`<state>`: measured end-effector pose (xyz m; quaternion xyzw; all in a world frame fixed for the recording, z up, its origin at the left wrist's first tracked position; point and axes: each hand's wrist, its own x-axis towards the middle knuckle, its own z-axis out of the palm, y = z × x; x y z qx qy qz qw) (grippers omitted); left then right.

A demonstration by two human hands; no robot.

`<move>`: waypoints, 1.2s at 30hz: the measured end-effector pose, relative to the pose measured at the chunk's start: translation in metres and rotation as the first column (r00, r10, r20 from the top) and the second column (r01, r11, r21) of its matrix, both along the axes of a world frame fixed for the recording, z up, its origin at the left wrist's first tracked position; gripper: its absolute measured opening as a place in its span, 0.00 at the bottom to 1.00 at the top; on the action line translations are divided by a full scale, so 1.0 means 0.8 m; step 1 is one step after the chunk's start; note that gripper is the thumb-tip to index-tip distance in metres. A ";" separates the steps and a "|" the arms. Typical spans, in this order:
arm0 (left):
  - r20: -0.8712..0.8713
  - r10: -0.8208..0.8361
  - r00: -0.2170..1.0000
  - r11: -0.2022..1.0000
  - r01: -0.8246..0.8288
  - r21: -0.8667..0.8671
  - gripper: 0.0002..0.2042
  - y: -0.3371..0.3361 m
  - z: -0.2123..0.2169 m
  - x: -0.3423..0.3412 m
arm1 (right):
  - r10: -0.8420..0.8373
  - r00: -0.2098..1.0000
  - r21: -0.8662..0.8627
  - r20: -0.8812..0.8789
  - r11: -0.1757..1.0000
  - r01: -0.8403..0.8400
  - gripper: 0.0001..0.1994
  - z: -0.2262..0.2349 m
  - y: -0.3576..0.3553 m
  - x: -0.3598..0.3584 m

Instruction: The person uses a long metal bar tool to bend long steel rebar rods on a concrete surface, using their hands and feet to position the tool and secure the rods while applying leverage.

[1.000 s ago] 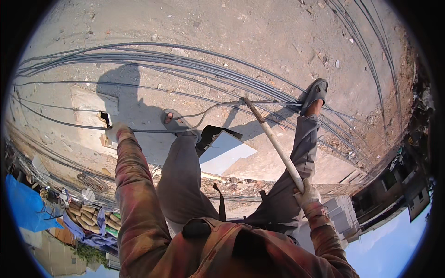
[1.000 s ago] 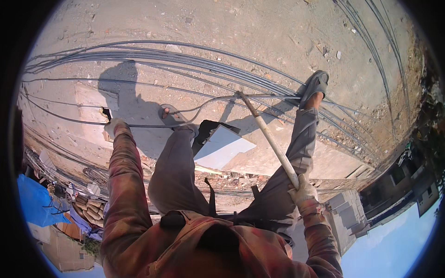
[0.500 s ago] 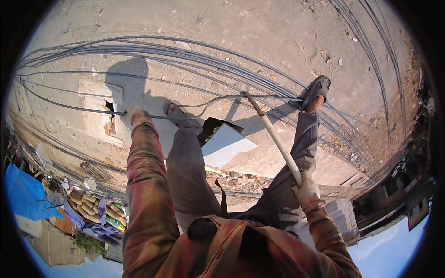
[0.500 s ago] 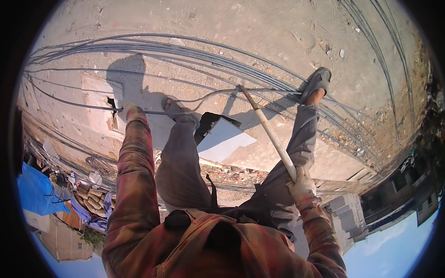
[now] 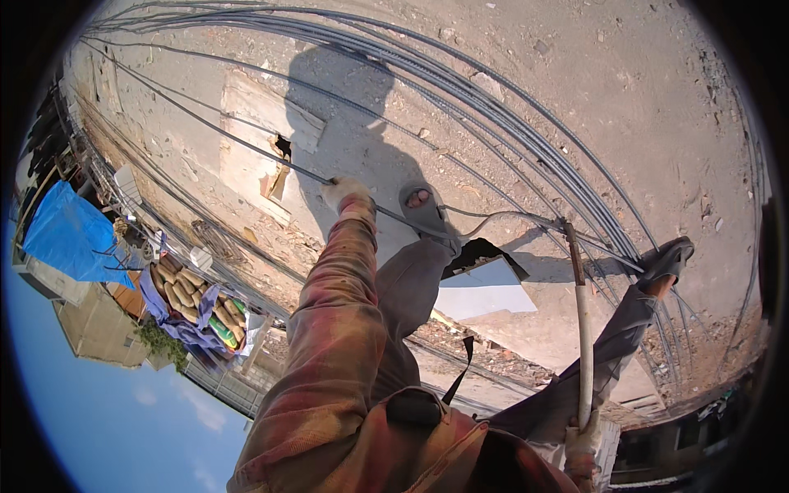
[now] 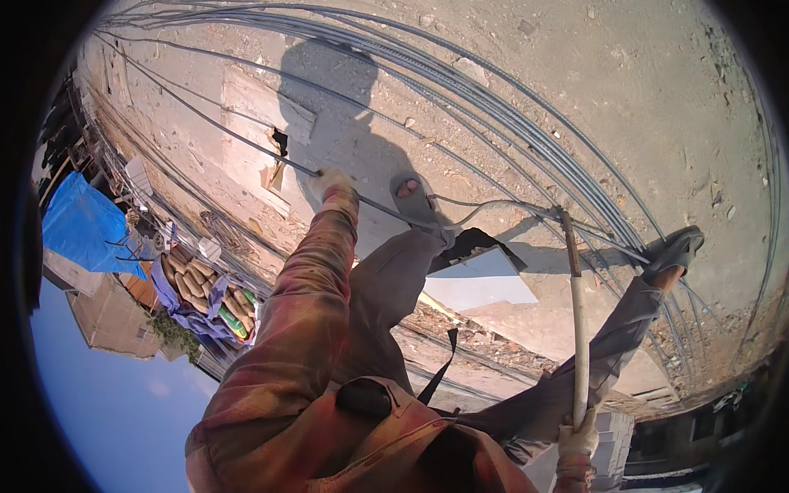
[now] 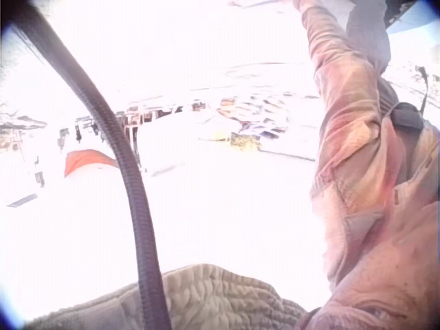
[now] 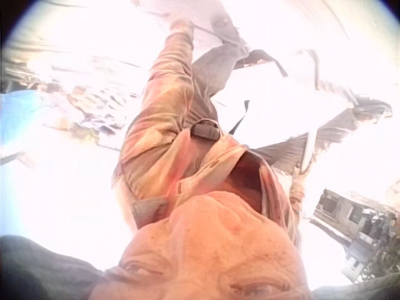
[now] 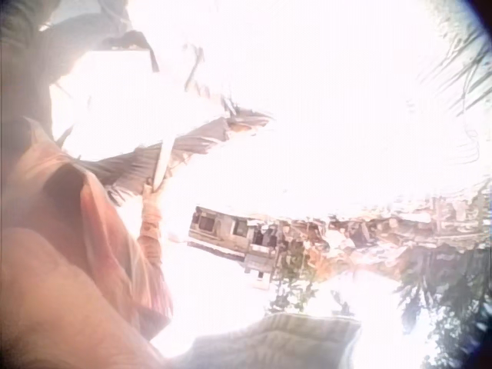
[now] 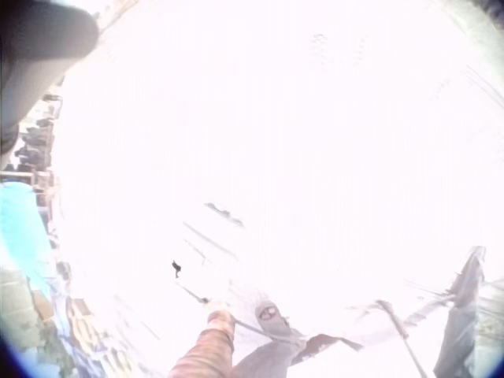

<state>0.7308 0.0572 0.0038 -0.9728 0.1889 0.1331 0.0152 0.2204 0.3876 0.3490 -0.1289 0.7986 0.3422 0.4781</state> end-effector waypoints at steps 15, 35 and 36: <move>-0.527 -0.026 0.850 0.872 -0.238 -0.427 0.18 -0.048 0.014 -0.027 | 0.009 0.974 -0.159 0.224 0.987 0.028 0.21 0.017 -0.073 -0.019; -0.771 -0.187 0.608 0.888 0.440 0.132 0.23 0.179 -0.019 -0.174 | 0.487 0.793 -0.263 0.366 0.871 -0.414 0.20 0.032 -0.259 -0.133; -0.764 -0.192 0.616 0.896 0.427 0.120 0.23 0.182 -0.017 -0.182 | 0.295 0.875 -0.333 0.383 0.928 -0.166 0.21 0.036 -0.248 -0.131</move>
